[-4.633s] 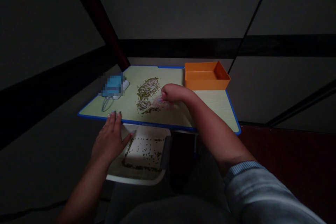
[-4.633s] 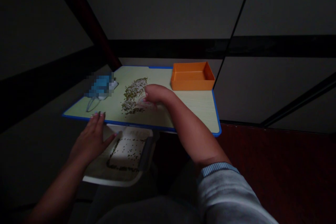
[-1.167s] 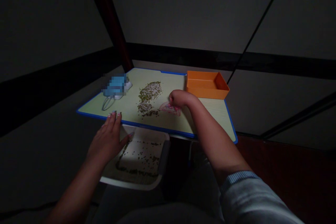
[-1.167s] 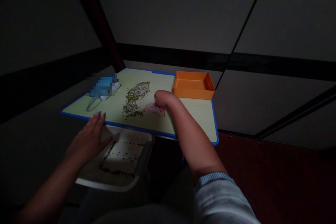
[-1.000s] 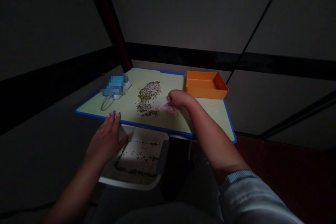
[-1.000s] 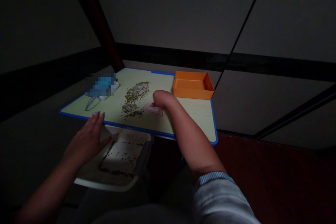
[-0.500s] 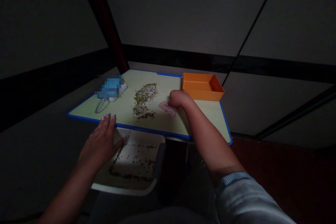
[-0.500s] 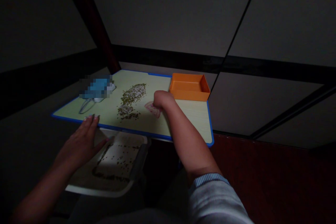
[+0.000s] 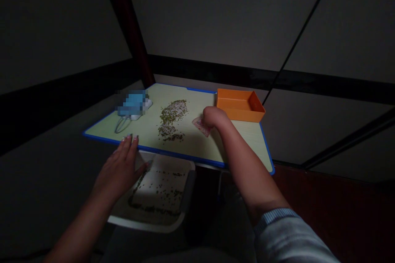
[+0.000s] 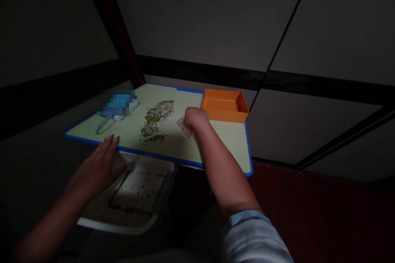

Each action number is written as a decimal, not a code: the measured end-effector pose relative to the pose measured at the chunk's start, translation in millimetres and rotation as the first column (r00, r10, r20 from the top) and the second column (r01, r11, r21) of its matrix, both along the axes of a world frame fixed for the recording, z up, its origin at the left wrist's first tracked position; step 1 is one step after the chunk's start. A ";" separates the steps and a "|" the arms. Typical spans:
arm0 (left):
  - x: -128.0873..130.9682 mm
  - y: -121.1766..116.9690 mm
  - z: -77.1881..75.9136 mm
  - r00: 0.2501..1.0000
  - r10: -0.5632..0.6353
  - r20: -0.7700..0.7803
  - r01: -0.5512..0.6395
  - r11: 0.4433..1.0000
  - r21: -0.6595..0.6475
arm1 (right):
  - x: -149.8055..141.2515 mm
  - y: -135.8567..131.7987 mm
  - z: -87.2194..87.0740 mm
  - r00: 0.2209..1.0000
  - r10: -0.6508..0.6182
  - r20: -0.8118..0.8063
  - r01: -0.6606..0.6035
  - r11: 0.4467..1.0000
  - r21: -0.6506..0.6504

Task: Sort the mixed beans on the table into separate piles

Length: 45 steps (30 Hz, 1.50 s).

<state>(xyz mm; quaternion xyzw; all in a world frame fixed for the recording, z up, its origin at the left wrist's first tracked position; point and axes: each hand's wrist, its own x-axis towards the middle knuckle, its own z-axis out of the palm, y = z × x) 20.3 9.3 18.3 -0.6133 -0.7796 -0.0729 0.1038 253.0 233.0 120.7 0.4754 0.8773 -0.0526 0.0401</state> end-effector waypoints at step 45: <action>-1.1 -1.0 -2.7 0.999 -0.002 -0.052 0.003 1.000 0.017 | -0.6 -5.0 -6.0 0.928 0.196 -0.317 -0.322 0.849 -0.419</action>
